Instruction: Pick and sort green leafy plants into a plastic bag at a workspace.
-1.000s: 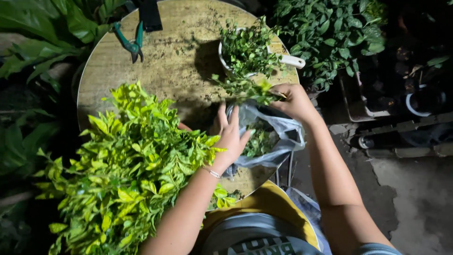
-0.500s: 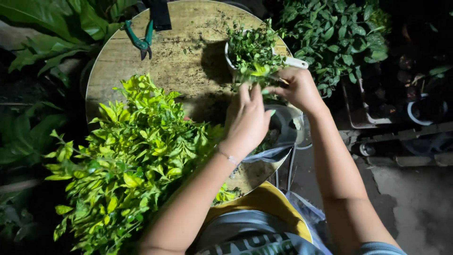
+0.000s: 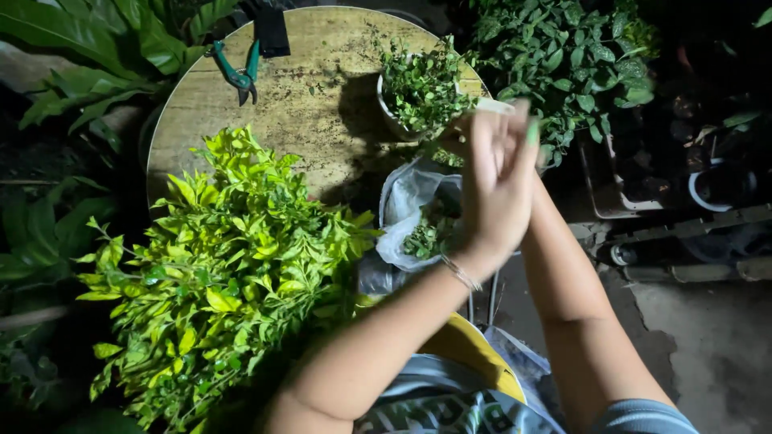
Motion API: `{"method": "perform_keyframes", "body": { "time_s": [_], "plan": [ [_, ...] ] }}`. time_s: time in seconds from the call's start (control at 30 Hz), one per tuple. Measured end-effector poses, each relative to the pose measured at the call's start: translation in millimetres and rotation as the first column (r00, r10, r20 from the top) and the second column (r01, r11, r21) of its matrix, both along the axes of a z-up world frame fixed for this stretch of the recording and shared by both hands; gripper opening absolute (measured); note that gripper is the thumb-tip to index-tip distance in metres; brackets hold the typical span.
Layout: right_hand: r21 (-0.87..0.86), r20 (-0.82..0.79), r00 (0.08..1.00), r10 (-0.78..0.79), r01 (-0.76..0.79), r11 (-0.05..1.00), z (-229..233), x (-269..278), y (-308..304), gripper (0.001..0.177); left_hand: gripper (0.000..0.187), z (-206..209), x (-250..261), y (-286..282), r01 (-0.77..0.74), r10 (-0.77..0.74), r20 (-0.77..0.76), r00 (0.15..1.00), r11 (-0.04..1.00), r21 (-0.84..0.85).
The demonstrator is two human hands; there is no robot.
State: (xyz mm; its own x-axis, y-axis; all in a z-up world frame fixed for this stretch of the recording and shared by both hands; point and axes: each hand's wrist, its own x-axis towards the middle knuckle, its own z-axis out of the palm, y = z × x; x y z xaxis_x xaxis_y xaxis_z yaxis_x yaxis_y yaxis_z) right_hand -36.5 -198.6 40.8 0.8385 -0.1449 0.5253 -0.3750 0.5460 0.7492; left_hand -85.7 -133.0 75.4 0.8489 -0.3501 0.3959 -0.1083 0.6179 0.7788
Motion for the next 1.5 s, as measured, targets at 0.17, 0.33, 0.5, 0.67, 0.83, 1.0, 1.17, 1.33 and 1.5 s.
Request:
{"method": "perform_keyframes", "body": {
  "time_s": [0.17,0.33,0.5,0.67,0.83,1.0,1.17,1.33,1.5],
  "plan": [
    [0.132,0.649,0.699,-0.3,-0.492,-0.861,-44.4,7.7,-73.9,0.024,0.016,-106.4,-78.2,22.9,0.012,0.029,-0.116,0.993,0.942,0.335],
    [0.056,0.815,0.503,-0.288,-0.562,-0.825,-88.8,0.5,-108.7,0.021,0.015,-199.2,-111.9,55.6,0.051,-0.05,-0.017,0.999,0.829,0.557],
    [-0.2,0.754,0.472,-0.457,-0.497,-0.844,-84.6,-5.3,-101.2,0.008,0.012,-171.0,-76.7,55.4,0.105,-0.158,0.055,0.986,0.839,0.534],
    [0.288,0.743,0.659,-0.117,-0.473,-0.833,-89.6,-0.8,-94.3,0.022,0.01,-128.8,-14.5,44.2,0.056,-0.238,0.404,0.883,0.909,0.414],
    [0.294,0.791,0.608,-0.064,-0.471,-0.832,-107.0,6.1,-96.3,0.035,0.016,-82.9,60.9,40.0,-0.312,0.096,0.457,0.884,0.85,0.424],
    [0.212,0.691,0.682,-0.237,-0.505,-0.837,-110.3,17.6,-86.1,0.019,0.019,-76.4,121.7,59.6,-0.404,0.178,0.447,0.877,0.775,0.485],
    [0.165,0.81,0.566,-0.153,-0.471,-0.867,-87.2,42.1,-70.6,0.03,0.015,-105.0,142.2,67.7,-0.469,0.089,0.528,0.844,0.599,0.649],
    [0.346,0.716,0.696,-0.052,-0.419,-0.839,-83.9,55.3,-52.8,0.03,0.015,-87.7,133.2,73.6,-0.479,-0.102,0.584,0.806,0.468,0.743],
    [0.126,0.773,0.608,-0.179,-0.424,-0.897,-108.8,49.2,-75.2,0.025,0.021,-95.2,136.7,72.8,-0.515,-0.11,0.602,0.791,0.41,0.753]
  ]
}}
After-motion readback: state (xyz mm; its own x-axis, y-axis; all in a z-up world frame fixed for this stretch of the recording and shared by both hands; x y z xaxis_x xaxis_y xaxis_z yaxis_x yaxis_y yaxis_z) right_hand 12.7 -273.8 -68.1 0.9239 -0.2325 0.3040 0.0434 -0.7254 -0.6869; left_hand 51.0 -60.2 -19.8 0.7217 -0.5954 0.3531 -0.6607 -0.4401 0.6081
